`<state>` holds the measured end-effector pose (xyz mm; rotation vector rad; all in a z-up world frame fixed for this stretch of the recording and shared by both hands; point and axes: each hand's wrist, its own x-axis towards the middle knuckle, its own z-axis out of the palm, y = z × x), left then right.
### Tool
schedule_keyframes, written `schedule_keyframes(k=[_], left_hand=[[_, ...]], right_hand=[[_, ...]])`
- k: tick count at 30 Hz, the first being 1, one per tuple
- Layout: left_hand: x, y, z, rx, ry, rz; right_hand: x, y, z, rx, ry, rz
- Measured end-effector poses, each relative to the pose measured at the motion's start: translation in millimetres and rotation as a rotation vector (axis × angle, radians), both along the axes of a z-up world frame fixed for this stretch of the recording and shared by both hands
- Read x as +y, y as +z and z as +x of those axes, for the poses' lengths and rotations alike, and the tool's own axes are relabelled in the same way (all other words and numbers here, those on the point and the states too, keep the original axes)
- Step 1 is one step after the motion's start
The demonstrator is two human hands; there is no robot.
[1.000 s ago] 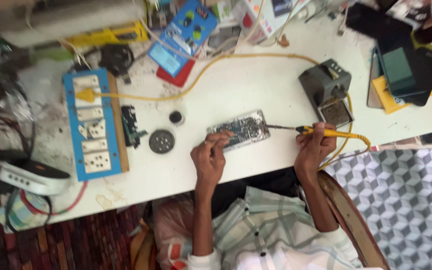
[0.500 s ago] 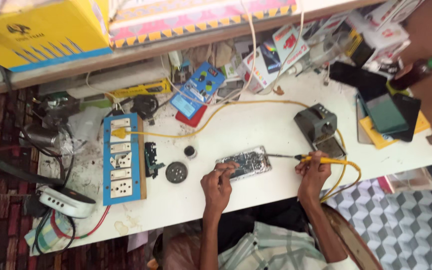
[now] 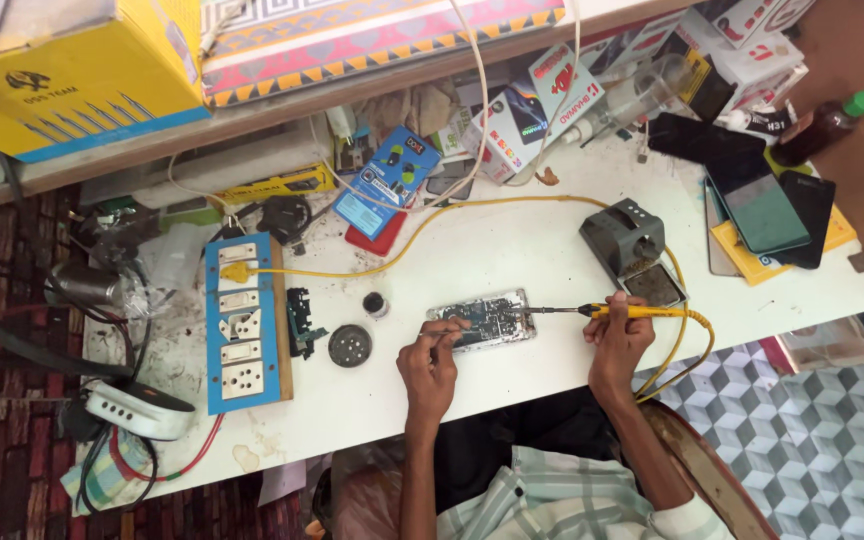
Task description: The person uses a soldering iron and a small metal tool to work on a circuit board placed on a white table. They repeatedly apply the soldering iron to different points on the board while using the other tool to assist or stabilize components.
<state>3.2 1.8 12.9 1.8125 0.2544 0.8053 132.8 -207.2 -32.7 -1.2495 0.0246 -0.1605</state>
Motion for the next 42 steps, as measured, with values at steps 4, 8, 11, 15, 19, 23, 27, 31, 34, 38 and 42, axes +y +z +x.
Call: schedule_keyframes(k=[4, 8, 11, 15, 19, 23, 27, 31, 34, 38, 42], left_hand=[[-1.1, -2.4, 0.7, -0.027, -0.004, 0.021], [-2.9, 3.5, -3.1, 0.012, 0.035, 0.037], [-7.4, 4.1, -3.5, 0.029, 0.036, 0.045], [-8.5, 0.1, -3.6, -0.077, 0.027, 0.106], [-7.1, 1.8, -4.6, 0.072, 0.06, 0.091], [-6.6, 4.6, -4.1, -0.047, 0.039, 0.139], [-6.3, 7.4, -3.9, -0.033, 0.03, 0.133], [-4.8, 10.3, -5.3, -0.041, 0.023, 0.158], [-4.7, 11.1, -6.0, -0.002, 0.007, 0.143], [1.2, 13.4, -1.6, 0.046, -0.028, 0.109], [2.1, 12.3, 0.5, 0.148, -0.025, 0.098]], right_hand=[[-4.1, -3.4, -2.9, 0.021, -0.05, 0.009], [0.0, -1.4, -3.3, 0.018, -0.071, 0.057], [0.0, -0.7, -4.1, -0.041, -0.063, 0.074], [-1.1, -1.8, -4.5, -0.025, -0.074, 0.074], [1.2, -1.5, -3.9, -0.03, -0.084, 0.035], [1.3, 1.2, -6.0, -0.045, -0.079, 0.033], [2.7, 4.8, -10.1, -0.059, -0.073, -0.036], [6.0, 8.2, -12.2, -0.033, -0.097, -0.101], [4.1, 10.9, -12.6, -0.027, -0.111, -0.164], [7.1, 15.4, -11.6, -0.045, -0.103, -0.168], [7.9, 20.6, -10.8, -0.036, -0.086, -0.161]])
